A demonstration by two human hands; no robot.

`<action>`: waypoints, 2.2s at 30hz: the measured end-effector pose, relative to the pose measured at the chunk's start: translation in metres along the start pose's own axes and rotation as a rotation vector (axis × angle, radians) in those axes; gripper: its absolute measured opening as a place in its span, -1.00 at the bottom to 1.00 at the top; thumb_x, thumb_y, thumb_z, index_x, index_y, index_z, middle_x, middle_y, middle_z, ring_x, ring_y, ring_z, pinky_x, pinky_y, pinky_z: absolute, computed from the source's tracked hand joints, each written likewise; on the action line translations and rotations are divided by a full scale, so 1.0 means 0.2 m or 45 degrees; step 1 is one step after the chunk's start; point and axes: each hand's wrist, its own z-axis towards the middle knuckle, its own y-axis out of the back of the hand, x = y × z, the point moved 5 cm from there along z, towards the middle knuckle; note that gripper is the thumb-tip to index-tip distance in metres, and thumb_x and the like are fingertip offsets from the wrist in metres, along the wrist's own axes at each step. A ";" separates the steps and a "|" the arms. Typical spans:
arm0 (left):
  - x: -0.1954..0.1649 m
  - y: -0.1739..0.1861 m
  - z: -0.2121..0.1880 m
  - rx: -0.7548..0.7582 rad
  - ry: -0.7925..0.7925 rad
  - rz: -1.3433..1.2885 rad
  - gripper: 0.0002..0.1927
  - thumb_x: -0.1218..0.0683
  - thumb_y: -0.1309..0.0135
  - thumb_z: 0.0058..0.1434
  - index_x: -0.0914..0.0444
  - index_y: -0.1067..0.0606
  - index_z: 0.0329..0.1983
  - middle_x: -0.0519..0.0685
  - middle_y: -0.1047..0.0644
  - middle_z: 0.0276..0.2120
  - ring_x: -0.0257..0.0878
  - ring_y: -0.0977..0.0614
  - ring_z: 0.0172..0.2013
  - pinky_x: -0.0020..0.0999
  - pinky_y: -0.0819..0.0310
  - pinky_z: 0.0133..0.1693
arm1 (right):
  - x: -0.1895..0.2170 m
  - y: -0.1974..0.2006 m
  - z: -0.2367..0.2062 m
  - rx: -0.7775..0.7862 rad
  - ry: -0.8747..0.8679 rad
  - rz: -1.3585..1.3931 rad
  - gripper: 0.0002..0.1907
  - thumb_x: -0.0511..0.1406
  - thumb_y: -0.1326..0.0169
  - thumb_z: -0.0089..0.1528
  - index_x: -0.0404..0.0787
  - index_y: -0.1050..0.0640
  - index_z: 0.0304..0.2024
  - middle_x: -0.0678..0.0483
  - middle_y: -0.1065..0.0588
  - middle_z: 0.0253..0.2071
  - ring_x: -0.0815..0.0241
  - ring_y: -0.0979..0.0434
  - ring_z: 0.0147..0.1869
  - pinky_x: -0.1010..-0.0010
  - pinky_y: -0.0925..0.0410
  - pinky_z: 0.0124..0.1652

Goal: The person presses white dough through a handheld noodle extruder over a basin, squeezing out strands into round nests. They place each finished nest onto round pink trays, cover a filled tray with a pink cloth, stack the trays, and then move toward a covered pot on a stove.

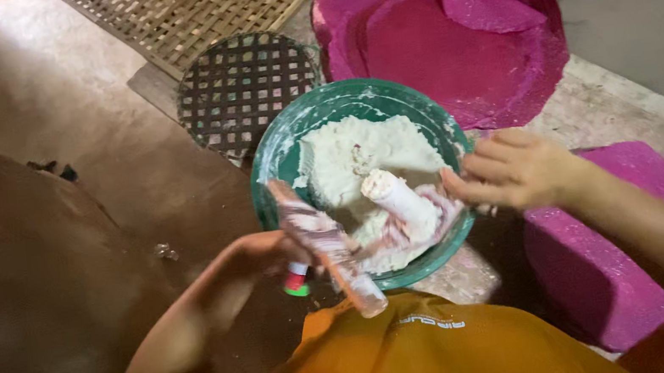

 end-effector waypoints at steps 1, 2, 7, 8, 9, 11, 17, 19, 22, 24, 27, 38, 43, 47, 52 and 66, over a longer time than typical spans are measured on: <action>0.05 0.04 0.02 -0.051 -0.013 0.013 -0.36 0.03 -0.26 0.03 0.36 -0.46 0.18 0.07 -0.57 0.06 -0.17 -0.58 0.05 -0.29 -0.42 0.18 | -0.03 -0.04 0.06 0.014 0.039 -0.074 -0.64 -0.30 -0.23 0.14 -0.16 -0.63 0.02 0.10 -0.51 -0.29 0.16 -0.54 -0.28 0.35 -0.37 -0.31; 0.08 0.07 0.06 -0.154 -0.056 0.075 -0.41 0.04 -0.24 0.09 0.36 -0.47 0.18 0.06 -0.55 -0.02 -0.18 -0.57 -0.02 -0.29 -0.42 0.12 | -0.06 -0.08 0.13 0.007 0.013 -0.103 -0.61 -0.31 -0.24 0.12 -0.12 -0.63 0.03 0.09 -0.52 -0.24 0.15 -0.56 -0.22 0.30 -0.40 -0.21; 0.12 0.12 0.15 -0.683 -0.304 0.306 -0.65 0.13 -0.14 0.29 0.34 -0.52 0.12 -0.03 -0.51 -0.30 -0.27 -0.53 -0.28 -0.31 -0.41 -0.16 | -0.10 -0.12 0.36 -0.273 -0.591 -0.042 -0.49 -0.38 -0.30 0.06 -0.11 -0.57 0.08 -0.11 -0.52 -0.01 -0.11 -0.56 0.06 0.19 -0.44 0.06; 0.09 0.12 0.14 -0.802 -0.409 0.341 -0.71 0.16 -0.12 0.28 0.32 -0.51 0.06 -0.07 -0.52 -0.29 -0.31 -0.54 -0.27 -0.31 -0.43 -0.18 | -0.09 -0.16 0.37 -0.303 -0.784 0.319 -0.51 -0.38 -0.29 0.12 -0.12 -0.55 0.12 -0.09 -0.49 0.03 -0.01 -0.58 0.05 0.26 -0.47 0.04; 0.05 0.12 0.12 -0.915 -0.516 0.376 -0.75 0.18 -0.10 0.26 0.30 -0.49 0.00 -0.12 -0.52 -0.28 -0.35 -0.55 -0.25 -0.31 -0.46 -0.19 | -0.06 -0.21 0.39 -0.324 -0.969 0.682 -0.52 -0.39 -0.28 0.18 -0.13 -0.54 0.16 -0.07 -0.47 0.08 0.09 -0.60 0.05 0.33 -0.51 0.02; 0.02 0.13 0.07 -1.155 -0.353 0.557 -0.80 0.17 -0.09 0.31 0.33 -0.49 -0.03 -0.01 -0.49 -0.36 -0.21 -0.50 -0.39 -0.22 -0.37 -0.33 | 0.02 -0.29 0.42 -0.346 -1.127 1.061 -0.50 -0.38 -0.31 0.18 -0.16 -0.54 0.18 -0.05 -0.48 0.08 0.17 -0.62 0.01 0.39 -0.52 -0.03; -0.24 -0.01 0.03 -1.474 -0.867 1.150 -0.67 0.20 -0.14 0.24 0.33 -0.44 0.06 0.00 -0.59 -0.16 -0.22 -0.63 -0.13 -0.30 -0.49 -0.08 | 0.13 -0.44 0.59 -0.573 -1.168 0.657 -0.63 -0.44 -0.34 0.21 -0.23 -0.62 0.08 -0.05 -0.56 -0.06 0.14 -0.62 0.00 0.36 -0.49 -0.03; -0.28 -0.03 0.03 -1.531 -0.890 1.193 -0.66 0.22 -0.13 0.25 0.33 -0.44 0.09 0.02 -0.60 -0.11 -0.19 -0.64 -0.09 -0.30 -0.49 -0.04 | 0.13 -0.49 0.60 -0.667 -1.219 0.619 -0.66 -0.46 -0.32 0.25 -0.23 -0.62 0.07 -0.05 -0.56 -0.07 0.14 -0.63 0.01 0.37 -0.50 -0.03; -0.35 -0.07 0.04 -1.588 -0.999 1.367 -0.67 0.23 -0.16 0.27 0.32 -0.47 0.10 0.05 -0.60 -0.05 -0.12 -0.64 -0.03 -0.28 -0.49 0.04 | 0.14 -0.59 0.61 -0.620 -1.234 1.031 -0.78 -0.45 -0.30 0.25 -0.21 -0.61 -0.06 -0.04 -0.58 -0.06 0.13 -0.65 -0.01 0.43 -0.52 -0.04; -0.38 -0.09 0.03 -1.686 -0.986 1.478 -0.68 0.22 -0.21 0.27 0.28 -0.48 0.08 0.04 -0.61 -0.07 -0.12 -0.65 -0.04 -0.28 -0.50 0.07 | 0.15 -0.63 0.63 -0.601 -1.255 1.362 -0.74 -0.48 -0.18 0.29 -0.21 -0.60 0.03 -0.08 -0.54 0.04 0.10 -0.59 0.11 0.38 -0.47 0.09; -0.40 -0.15 0.01 -1.800 -1.046 1.463 -0.52 0.21 -0.19 0.24 0.30 -0.41 0.24 0.10 -0.57 0.05 -0.09 -0.64 0.05 -0.32 -0.51 0.08 | 0.18 -0.60 0.74 -0.338 -1.017 1.211 -0.55 -0.58 -0.04 0.14 -0.26 -0.60 0.07 -0.09 -0.52 0.06 -0.01 -0.45 0.22 0.20 -0.31 0.25; -0.33 -0.13 -0.18 -1.889 -1.101 1.537 -0.48 0.22 -0.30 0.25 0.34 -0.38 0.23 0.13 -0.51 0.10 -0.04 -0.60 0.08 -0.22 -0.49 0.14 | 0.06 -0.83 0.33 0.647 -1.283 0.616 -0.65 -0.14 -0.22 0.24 -0.20 -0.56 -0.04 -0.12 -0.50 -0.05 -0.19 -0.54 -0.07 0.04 -0.41 -0.10; -0.22 -0.07 -0.17 -1.887 -1.154 1.463 -0.55 0.24 -0.31 0.27 0.32 -0.42 0.18 0.08 -0.51 0.14 -0.12 -0.62 0.07 -0.28 -0.49 0.14 | 0.05 -1.19 0.06 0.902 -1.307 0.680 -0.68 -0.17 -0.10 0.21 -0.11 -0.60 -0.02 -0.10 -0.59 -0.10 -0.20 -0.60 -0.04 0.03 -0.43 -0.08; -0.19 -0.04 -0.16 -1.861 -1.216 1.387 -0.50 0.26 -0.30 0.28 0.33 -0.39 0.24 0.05 -0.49 0.13 -0.12 -0.60 0.08 -0.30 -0.47 0.16 | -0.02 -1.27 -0.02 1.043 -1.255 0.588 -0.60 -0.07 -0.16 0.27 -0.29 -0.57 -0.11 -0.23 -0.58 -0.15 -0.27 -0.60 -0.06 0.02 -0.44 -0.06; -0.16 0.01 -0.15 -1.856 -1.193 1.219 -0.36 0.25 -0.30 0.27 0.34 -0.27 0.36 0.04 -0.47 0.14 -0.17 -0.57 0.08 -0.33 -0.48 0.13 | 0.00 -1.30 0.03 1.132 -1.228 0.565 -0.65 -0.17 -0.14 0.19 -0.23 -0.53 -0.06 -0.21 -0.57 -0.18 -0.27 -0.59 -0.09 -0.02 -0.43 -0.09; -0.16 0.03 -0.15 -1.863 -1.198 1.273 -0.40 0.25 -0.34 0.28 0.28 -0.36 0.33 0.01 -0.50 0.22 -0.21 -0.61 0.13 -0.36 -0.51 0.18 | 0.27 -1.14 0.42 1.321 -0.404 0.228 -0.35 -0.35 0.08 0.31 -0.11 -0.23 0.47 -0.10 -0.47 0.05 0.08 -0.66 -0.48 0.29 -0.51 -0.57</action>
